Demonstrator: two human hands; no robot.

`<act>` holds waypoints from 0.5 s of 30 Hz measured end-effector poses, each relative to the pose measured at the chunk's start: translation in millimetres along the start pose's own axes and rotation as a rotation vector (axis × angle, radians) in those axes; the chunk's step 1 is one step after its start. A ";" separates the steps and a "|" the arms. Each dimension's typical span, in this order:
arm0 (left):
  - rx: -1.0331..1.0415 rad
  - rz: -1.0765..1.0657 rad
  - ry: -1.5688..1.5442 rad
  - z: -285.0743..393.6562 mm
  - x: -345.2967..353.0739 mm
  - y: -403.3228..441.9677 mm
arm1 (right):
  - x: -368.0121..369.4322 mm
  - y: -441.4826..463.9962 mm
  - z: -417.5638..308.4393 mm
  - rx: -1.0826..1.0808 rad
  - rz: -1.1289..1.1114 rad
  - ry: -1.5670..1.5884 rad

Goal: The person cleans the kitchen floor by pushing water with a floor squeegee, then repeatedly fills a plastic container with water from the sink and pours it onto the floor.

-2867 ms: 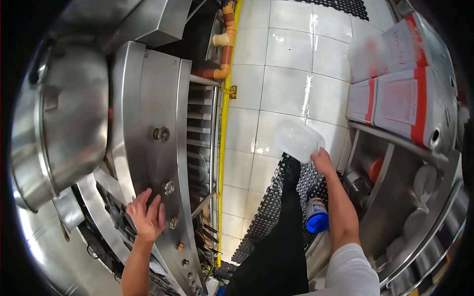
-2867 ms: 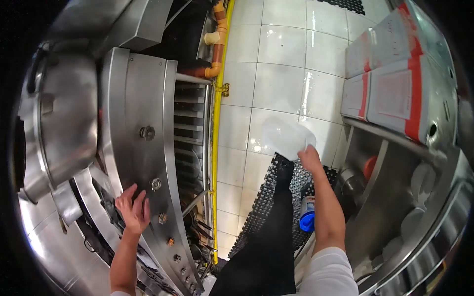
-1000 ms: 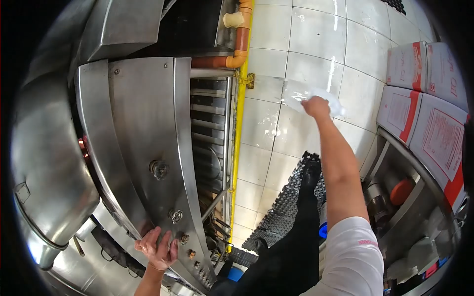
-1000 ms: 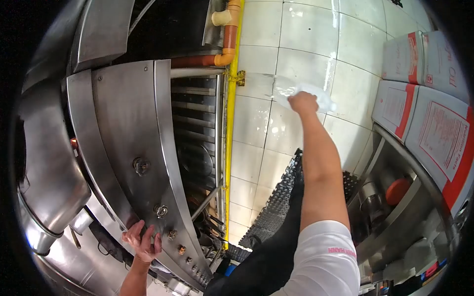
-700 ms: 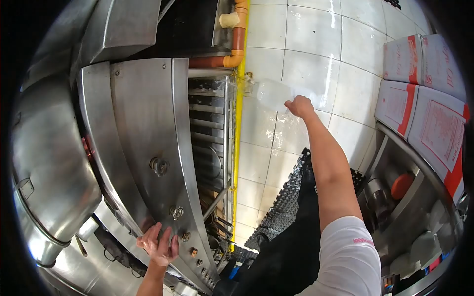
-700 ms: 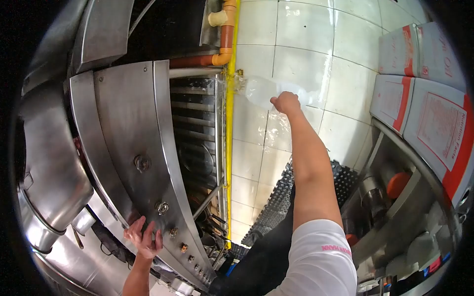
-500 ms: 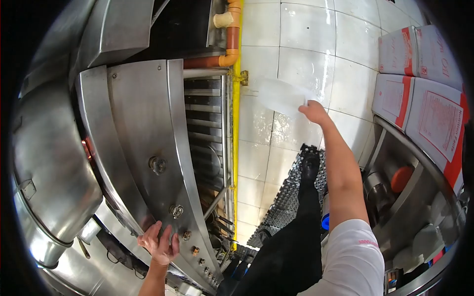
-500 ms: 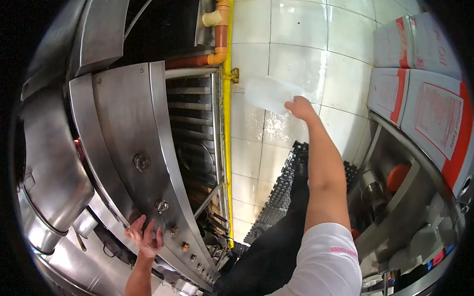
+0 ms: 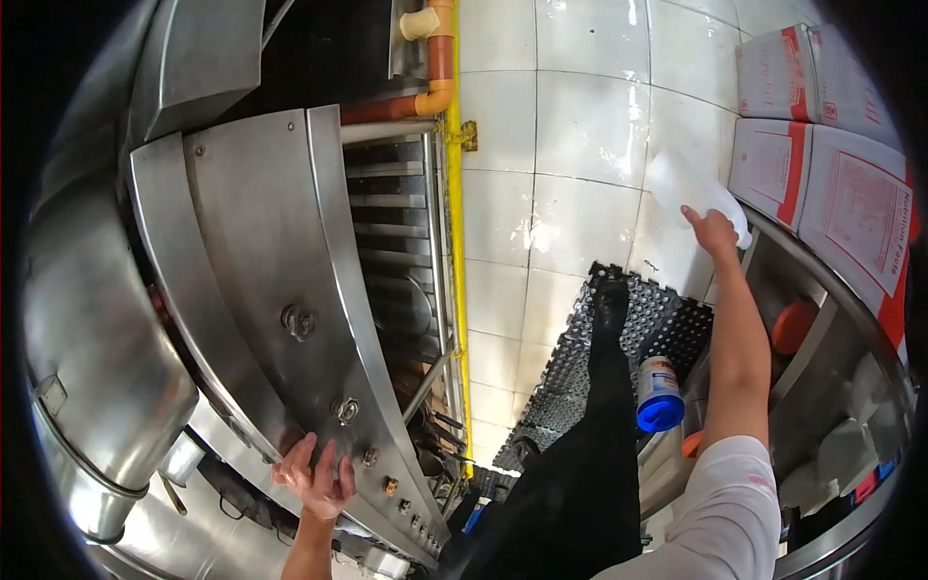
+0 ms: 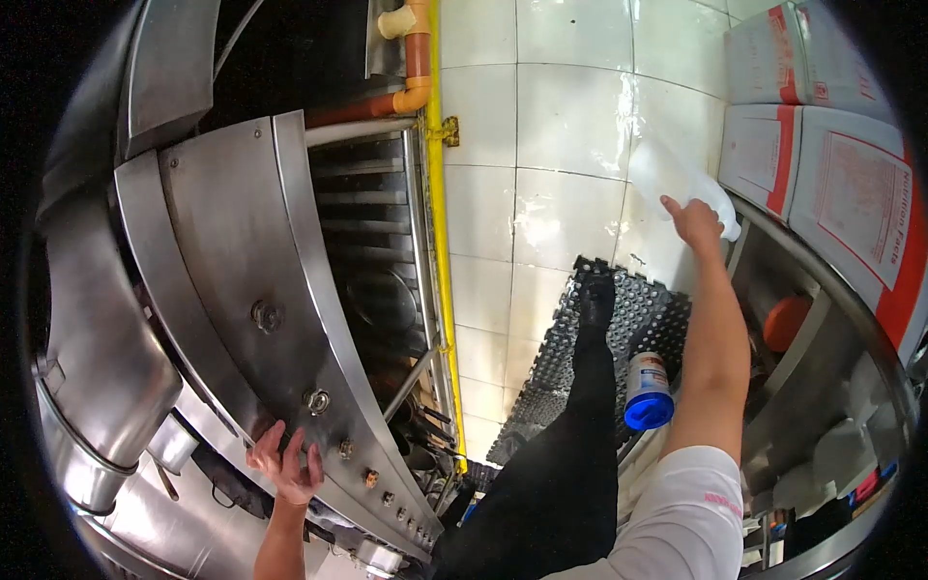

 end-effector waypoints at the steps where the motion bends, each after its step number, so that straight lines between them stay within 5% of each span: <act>1: 0.002 0.003 -0.006 0.3 -0.8 1.2 | 11.4 0.3 -12.4 -0.003 -0.042 -0.057; 9: 0.002 0.016 0.023 0.7 -0.1 0.9 | 138.8 -59.2 -212.5 -0.323 -0.210 -0.405; 15: -0.005 0.028 -0.004 -0.9 -2.8 1.3 | 154.6 -119.6 -240.8 -0.445 -0.239 -0.373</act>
Point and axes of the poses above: each hand's wrist, its own y-axis towards the middle knuckle, its own x-axis out of the palm, z = x × y, the point moved 8 cm from there along y, towards the middle knuckle, and after that the axes turned 8 degrees about -x, right-handed, at the moved point
